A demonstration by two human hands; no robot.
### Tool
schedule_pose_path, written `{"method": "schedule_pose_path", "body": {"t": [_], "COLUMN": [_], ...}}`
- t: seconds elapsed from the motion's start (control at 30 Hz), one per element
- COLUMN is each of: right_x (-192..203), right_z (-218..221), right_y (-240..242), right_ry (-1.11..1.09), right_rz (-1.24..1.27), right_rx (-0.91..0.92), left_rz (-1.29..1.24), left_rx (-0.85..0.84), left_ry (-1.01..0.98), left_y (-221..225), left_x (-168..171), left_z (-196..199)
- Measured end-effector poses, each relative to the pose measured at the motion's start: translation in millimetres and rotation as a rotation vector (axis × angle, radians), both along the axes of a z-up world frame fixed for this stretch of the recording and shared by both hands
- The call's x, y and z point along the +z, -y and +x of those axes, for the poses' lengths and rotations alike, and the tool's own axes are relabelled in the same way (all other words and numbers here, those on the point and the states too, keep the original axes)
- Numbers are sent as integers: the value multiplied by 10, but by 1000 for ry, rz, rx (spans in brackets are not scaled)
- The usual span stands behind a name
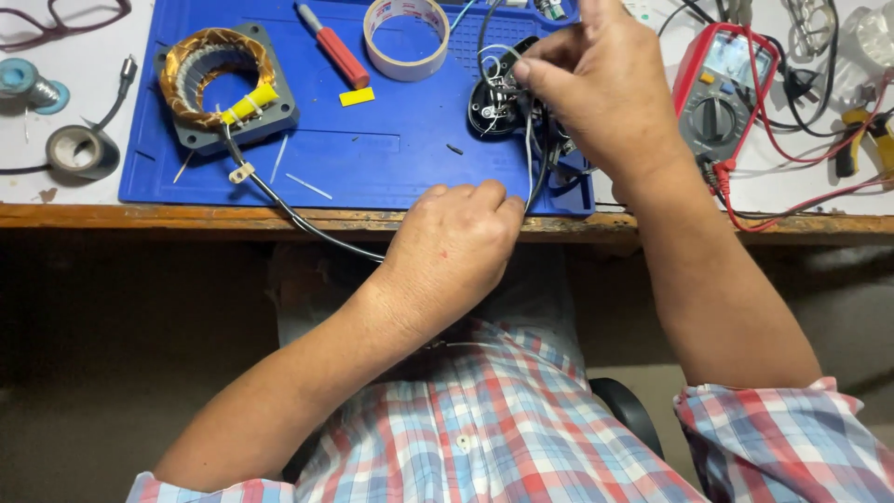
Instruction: Connecting electrical wires to a switch and other components on a repair bench.
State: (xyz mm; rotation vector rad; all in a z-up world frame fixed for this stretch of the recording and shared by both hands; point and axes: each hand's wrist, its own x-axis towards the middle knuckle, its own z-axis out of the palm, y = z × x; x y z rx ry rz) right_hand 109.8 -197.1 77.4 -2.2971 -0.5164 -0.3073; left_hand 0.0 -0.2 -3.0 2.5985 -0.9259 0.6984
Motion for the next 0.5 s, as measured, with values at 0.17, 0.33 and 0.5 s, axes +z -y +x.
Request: {"method": "schedule_pose_path", "body": {"t": [0.17, 0.33, 0.5], "right_x": [-15, -50, -335], "right_z": [-136, -352, -454], "right_y": [39, 288, 457], "right_ry": [47, 387, 520], "right_rz": [118, -43, -361], "right_rx": [15, 58, -67], "left_rz": [23, -19, -117], "left_rx": [-37, 100, 18], "left_ry": [-201, -174, -150], "left_y": [-196, -527, -444], "left_x": [199, 564, 717], "left_z": [136, 533, 1163]}}
